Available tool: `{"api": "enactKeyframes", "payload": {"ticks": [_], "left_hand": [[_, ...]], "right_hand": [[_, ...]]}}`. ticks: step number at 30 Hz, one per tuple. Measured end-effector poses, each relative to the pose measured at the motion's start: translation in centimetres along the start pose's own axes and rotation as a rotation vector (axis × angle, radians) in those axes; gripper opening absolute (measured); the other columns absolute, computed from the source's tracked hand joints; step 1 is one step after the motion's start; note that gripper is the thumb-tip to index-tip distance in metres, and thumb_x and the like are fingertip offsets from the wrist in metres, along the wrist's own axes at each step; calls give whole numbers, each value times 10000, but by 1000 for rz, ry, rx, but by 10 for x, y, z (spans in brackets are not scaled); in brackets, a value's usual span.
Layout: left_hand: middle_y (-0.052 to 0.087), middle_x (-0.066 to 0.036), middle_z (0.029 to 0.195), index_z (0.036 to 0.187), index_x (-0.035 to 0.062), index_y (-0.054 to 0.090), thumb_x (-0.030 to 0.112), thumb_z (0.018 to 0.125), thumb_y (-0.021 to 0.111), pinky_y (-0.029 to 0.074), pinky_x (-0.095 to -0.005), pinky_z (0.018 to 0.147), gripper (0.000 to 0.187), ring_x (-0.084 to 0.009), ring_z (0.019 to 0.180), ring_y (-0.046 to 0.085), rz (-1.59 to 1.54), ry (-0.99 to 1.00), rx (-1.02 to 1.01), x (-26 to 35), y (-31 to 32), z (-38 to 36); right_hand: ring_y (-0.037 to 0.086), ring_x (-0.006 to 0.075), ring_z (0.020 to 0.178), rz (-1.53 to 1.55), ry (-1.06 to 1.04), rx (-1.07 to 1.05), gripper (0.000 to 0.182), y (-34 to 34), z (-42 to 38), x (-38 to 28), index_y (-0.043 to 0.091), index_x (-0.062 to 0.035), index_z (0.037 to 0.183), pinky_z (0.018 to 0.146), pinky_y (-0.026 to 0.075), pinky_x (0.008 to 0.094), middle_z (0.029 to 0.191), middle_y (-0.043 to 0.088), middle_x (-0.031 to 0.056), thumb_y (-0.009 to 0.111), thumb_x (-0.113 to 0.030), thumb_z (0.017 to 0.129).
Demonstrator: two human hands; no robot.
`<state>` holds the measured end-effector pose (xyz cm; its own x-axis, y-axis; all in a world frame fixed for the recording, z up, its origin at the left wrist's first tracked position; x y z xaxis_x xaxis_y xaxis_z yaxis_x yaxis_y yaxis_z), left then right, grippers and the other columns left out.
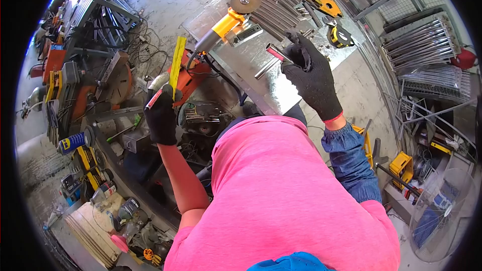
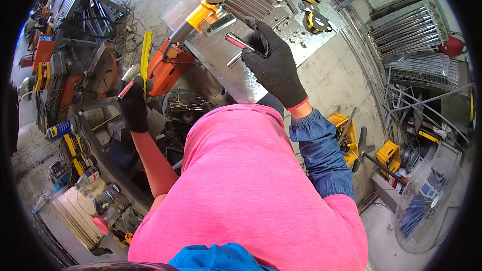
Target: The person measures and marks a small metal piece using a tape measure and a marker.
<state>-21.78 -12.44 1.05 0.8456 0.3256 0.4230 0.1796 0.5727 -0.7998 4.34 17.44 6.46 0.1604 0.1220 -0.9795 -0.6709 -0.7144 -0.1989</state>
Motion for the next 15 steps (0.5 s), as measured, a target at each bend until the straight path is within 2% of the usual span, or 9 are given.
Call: {"api": "enactKeyframes", "payload": {"ticks": [1,3,5,8,9,10,11,13,15], "left_hand": [[732,-159,1153,1153,20,705,-15,904,706,605,-392,849,251,-297,1002,743,-2,0,1,16,-2,3],[737,-94,1076,1167,9,708,80,1008,682,583,-332,774,176,-187,911,728,-738,-724,155,20,3,-5],[725,-66,1000,1137,13,708,165,1043,657,555,-311,723,185,-146,860,699,-713,-750,162,12,9,-16],[698,-33,860,1075,34,705,302,1085,616,493,-286,634,282,-104,748,639,-738,-794,169,5,6,-26],[682,-27,797,1043,50,702,353,1091,600,460,-283,596,323,-102,688,608,-781,-813,165,6,9,-28],[604,16,727,926,63,681,395,1096,583,387,-296,554,386,-98,599,515,-471,-655,317,12,8,-24],[604,16,727,926,63,681,395,1096,583,387,-296,554,386,-98,599,515,-487,-659,321,13,10,-25],[594,13,718,954,82,679,423,1101,565,382,-276,562,389,-94,612,520,-866,-898,295,20,6,-20],[588,14,716,984,95,681,433,1105,556,386,-273,564,381,-86,614,523,-890,-886,302,27,10,-15]], "right_hand": [[639,100,902,-13,-56,18,569,0,0,1,534,-20,1496,811,542,280,1041,701,70,657,-40,940],[657,114,916,23,-33,25,537,1,1,3,553,-3,1465,838,549,290,1069,714,85,659,-54,941],[676,128,929,55,-13,26,506,1,1,7,572,15,1434,864,556,300,1097,726,100,662,-67,942],[728,212,992,697,179,-128,438,0,0,24,578,31,1377,906,582,363,1192,708,145,644,-152,985],[728,212,992,680,179,-131,438,-2,0,27,578,31,1377,906,582,363,1192,708,145,644,-152,985],[728,216,1005,804,184,-182,458,0,0,30,557,30,1402,910,581,366,1193,705,142,646,-175,1003],[728,220,1018,929,189,-231,478,1,0,34,535,28,1426,914,579,369,1193,702,139,648,-199,1021],[713,220,1035,1037,162,-314,560,2,2,39,486,28,1485,936,567,371,1176,698,125,650,-273,1042],[709,220,1021,1096,156,-336,572,2,0,34,477,26,1497,932,565,364,1171,699,121,643,-286,1047]]}}
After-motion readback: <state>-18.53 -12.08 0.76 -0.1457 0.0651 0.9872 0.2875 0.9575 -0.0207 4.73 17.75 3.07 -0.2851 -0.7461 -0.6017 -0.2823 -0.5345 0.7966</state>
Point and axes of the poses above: each hand's wrist, its own z-axis towards the middle knuckle, its own y-axis out of the palm, x = y × z, the point moved 4 cm from there along z, towards the middle knuckle
